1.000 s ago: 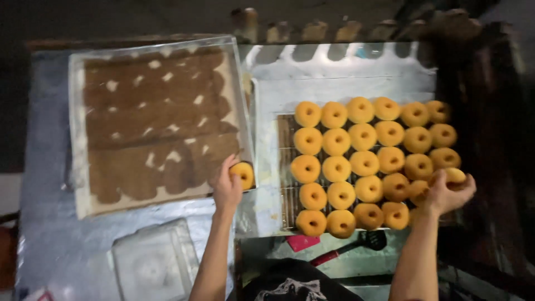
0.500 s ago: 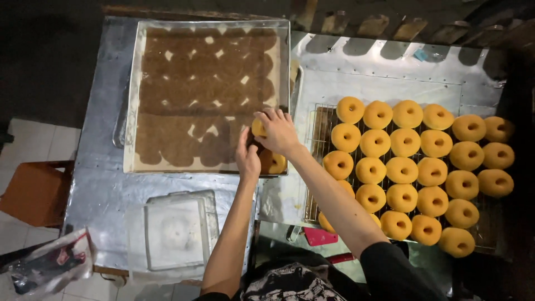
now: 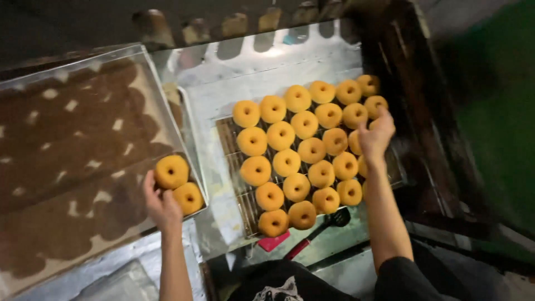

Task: Organizing fried donuts on trays and flipping a new batch of donuts in a large frying pan using sticks.

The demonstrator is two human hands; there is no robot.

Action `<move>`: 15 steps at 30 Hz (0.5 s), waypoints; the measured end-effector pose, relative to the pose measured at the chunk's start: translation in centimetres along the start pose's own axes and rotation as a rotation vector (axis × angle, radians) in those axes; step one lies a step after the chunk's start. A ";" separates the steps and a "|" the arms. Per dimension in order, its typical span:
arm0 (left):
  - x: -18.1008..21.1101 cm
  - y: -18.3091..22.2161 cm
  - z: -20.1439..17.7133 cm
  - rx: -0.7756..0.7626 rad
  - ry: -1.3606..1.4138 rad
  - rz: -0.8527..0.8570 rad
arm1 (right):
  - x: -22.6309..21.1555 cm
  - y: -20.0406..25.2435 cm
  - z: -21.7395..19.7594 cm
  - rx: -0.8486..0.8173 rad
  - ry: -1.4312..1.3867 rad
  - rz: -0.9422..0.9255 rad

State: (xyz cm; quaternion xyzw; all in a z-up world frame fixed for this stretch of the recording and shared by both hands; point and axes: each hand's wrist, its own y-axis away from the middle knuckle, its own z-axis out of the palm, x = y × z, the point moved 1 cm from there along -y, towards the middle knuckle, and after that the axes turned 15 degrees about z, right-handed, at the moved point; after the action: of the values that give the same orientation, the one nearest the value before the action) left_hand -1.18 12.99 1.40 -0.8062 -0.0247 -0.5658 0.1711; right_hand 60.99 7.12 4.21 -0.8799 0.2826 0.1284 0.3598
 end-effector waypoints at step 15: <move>2.7 -0.1 0.2 0.078 -0.019 0.030 | 8.0 -1.5 -0.1 -0.051 0.342 0.598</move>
State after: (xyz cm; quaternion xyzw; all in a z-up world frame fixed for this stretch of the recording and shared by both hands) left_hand -0.09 12.69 3.84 -0.8046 -0.0361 -0.5541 0.2106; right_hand 68.32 4.69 1.72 -0.7756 0.5808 0.0861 0.2316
